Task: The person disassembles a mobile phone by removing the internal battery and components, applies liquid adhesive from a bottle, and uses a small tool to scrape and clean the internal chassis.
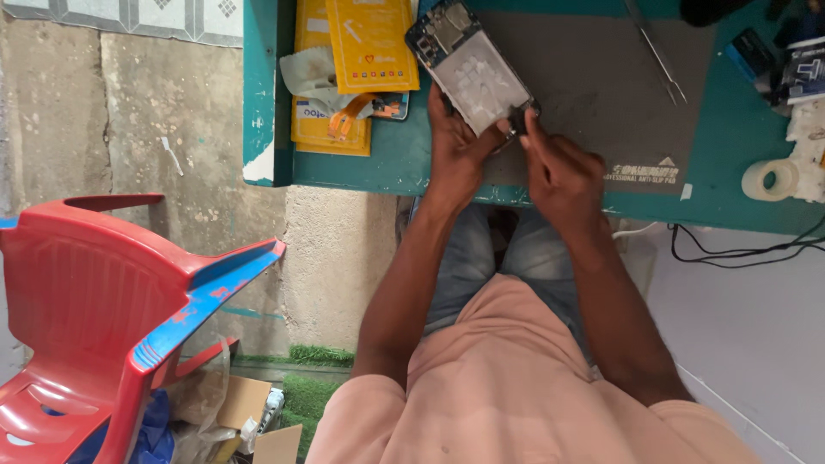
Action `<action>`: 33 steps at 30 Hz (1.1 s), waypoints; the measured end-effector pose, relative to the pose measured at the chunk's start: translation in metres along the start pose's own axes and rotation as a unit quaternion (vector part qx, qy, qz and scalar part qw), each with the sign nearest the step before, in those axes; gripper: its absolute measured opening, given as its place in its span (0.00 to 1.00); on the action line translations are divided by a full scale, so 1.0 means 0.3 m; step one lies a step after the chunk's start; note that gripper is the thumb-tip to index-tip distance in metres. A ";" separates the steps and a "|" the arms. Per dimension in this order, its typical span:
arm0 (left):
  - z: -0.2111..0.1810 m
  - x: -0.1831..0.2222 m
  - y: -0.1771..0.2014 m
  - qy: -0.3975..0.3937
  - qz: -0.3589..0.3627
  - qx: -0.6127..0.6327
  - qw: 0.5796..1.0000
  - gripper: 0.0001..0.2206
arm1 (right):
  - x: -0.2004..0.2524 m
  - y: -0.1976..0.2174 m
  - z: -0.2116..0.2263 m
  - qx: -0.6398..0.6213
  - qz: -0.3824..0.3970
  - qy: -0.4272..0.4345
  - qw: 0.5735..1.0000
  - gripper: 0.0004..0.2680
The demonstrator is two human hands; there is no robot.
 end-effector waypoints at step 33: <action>0.001 0.271 -0.136 -0.040 -0.010 -0.022 0.999 0.40 | 0.220 0.054 -0.114 -0.584 -0.149 -0.411 0.684 0.06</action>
Point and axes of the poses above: each hand's wrist, its own x-axis away from the middle knuckle, its own y-axis out of the back of the hand, z = x × y, the point moved 7 cm from there along -x, towards the middle knuckle, and after that the axes turned 3 degrees about -z, right-handed, at the moved point
